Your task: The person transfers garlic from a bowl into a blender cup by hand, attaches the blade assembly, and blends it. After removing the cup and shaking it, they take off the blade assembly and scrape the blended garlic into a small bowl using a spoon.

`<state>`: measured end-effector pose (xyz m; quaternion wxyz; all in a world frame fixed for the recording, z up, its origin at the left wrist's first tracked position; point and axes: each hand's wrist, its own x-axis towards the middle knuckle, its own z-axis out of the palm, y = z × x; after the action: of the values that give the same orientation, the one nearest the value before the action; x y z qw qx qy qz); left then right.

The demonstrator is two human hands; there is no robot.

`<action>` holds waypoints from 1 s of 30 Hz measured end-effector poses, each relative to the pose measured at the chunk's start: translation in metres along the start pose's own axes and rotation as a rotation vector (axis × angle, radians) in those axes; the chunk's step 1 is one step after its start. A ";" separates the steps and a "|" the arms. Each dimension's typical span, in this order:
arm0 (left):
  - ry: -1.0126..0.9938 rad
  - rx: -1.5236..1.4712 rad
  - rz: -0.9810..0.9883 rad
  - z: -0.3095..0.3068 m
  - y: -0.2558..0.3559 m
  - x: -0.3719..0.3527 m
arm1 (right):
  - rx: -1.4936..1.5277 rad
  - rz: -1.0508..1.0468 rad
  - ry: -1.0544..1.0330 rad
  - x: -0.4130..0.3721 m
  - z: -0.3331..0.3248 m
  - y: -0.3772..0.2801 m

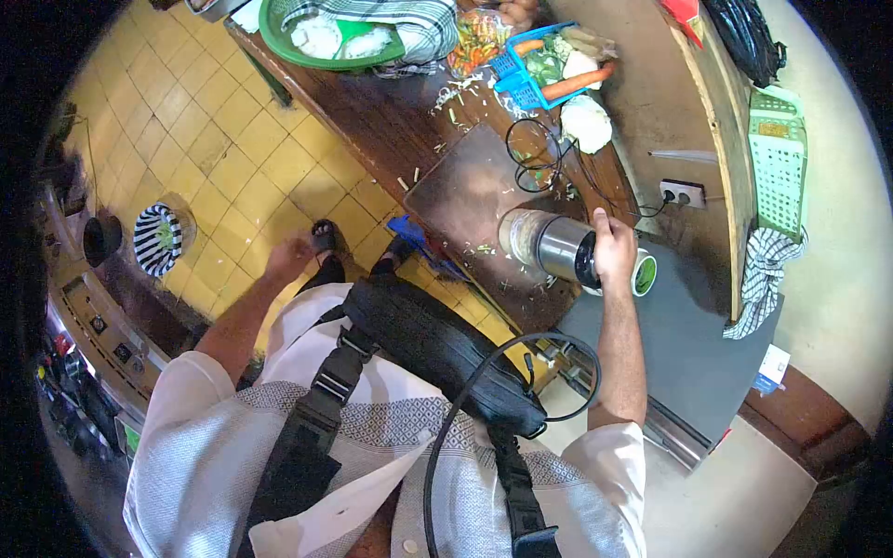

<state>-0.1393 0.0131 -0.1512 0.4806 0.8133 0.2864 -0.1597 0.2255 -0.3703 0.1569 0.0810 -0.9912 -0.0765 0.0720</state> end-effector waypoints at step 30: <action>-0.137 -0.114 -0.102 0.015 -0.133 0.014 | 0.110 0.007 0.056 -0.004 -0.002 -0.006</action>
<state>-0.2101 0.0546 -0.2578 0.5359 0.7561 0.3028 -0.2225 0.2206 -0.3654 0.1602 0.1371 -0.9871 -0.0668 0.0484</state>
